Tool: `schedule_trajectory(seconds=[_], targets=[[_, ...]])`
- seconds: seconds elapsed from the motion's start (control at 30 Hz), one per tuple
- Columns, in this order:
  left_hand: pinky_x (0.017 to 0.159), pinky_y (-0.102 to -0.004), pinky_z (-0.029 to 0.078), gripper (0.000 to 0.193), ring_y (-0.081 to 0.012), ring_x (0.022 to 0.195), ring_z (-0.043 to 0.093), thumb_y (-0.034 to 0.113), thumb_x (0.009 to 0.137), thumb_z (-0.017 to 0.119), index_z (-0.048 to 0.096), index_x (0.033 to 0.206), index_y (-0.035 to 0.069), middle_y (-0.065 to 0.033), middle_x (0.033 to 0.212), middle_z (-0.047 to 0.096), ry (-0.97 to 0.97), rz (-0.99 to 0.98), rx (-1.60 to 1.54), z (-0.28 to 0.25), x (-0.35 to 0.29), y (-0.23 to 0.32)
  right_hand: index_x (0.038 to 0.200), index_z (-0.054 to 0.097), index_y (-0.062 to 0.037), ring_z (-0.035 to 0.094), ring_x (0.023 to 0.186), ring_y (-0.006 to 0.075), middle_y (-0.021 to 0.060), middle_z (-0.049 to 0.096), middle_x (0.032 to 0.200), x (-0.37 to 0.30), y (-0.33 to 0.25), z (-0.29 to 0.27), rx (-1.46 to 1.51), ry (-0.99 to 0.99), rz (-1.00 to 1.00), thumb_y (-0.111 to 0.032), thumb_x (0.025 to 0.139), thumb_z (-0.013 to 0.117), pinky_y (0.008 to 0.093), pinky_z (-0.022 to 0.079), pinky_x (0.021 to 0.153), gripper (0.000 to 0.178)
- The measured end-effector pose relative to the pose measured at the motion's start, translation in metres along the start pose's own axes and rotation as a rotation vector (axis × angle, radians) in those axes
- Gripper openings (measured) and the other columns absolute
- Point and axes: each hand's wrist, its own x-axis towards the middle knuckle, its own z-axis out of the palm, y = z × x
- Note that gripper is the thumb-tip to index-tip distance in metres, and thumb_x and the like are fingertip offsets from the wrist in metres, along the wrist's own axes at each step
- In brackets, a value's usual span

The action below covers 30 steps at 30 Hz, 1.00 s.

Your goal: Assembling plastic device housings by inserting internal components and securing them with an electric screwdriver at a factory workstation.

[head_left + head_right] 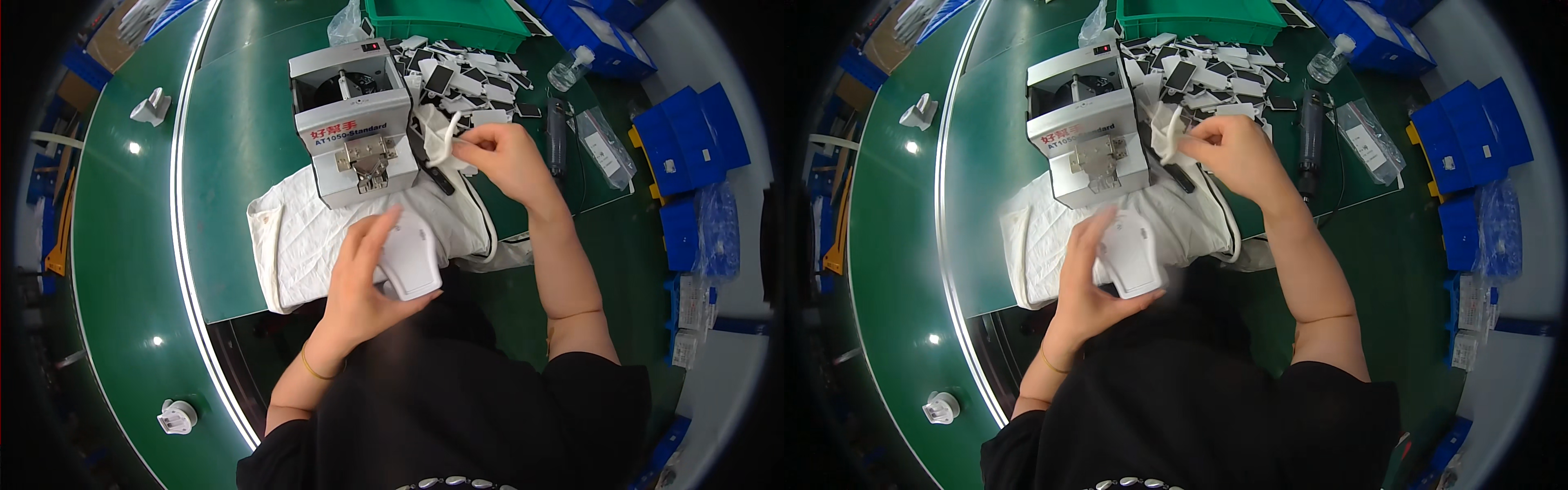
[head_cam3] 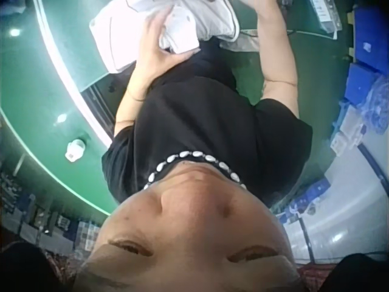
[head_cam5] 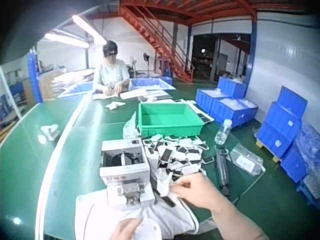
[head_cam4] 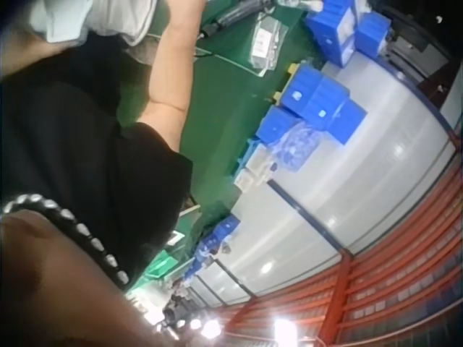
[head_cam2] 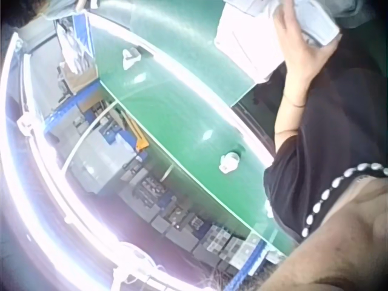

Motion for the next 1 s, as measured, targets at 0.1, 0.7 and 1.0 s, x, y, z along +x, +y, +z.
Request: schedule_trajectory(seconds=[0.1,0.7,1.0], targets=[[0.092,-0.0424,0.046,0.103,-0.0368,0.106,0.054,0.018,0.057,0.089,0.039,0.146,0.009,-0.0199,0.117,0.053,-0.085,0.08,-0.016,0.009,0.02,0.01,0.081,0.07,0.0016,0.049,0.061,0.0026,-0.004,0.06,0.066,-0.026,-0.025,-0.01,0.051,-0.146,0.035,-0.016,0.082,0.075,0.021,0.037,0.054,0.018],[0.08,-0.0394,0.05,0.084,-0.035,0.096,0.056,0.027,0.06,0.089,0.05,0.129,0.001,-0.0186,0.109,0.054,-0.262,0.107,-0.115,0.055,0.044,0.012,0.097,0.068,0.0002,0.064,0.092,0.0189,0.0128,0.064,0.107,-0.074,-0.008,-0.008,0.129,0.08,-0.371,-0.004,0.076,0.078,0.0286,0.051,0.077,0.024],[0.105,-0.0401,0.039,0.107,-0.0301,0.131,0.047,0.024,0.057,0.093,0.036,0.145,0.005,-0.016,0.141,0.047,-0.248,-0.123,-0.202,0.038,0.031,0.012,0.112,0.057,-0.0008,0.066,0.099,0.0313,0.0187,0.067,0.104,0.048,0.08,-0.158,-0.486,0.701,-0.167,-0.02,0.085,0.07,0.0365,0.05,0.086,0.036]])
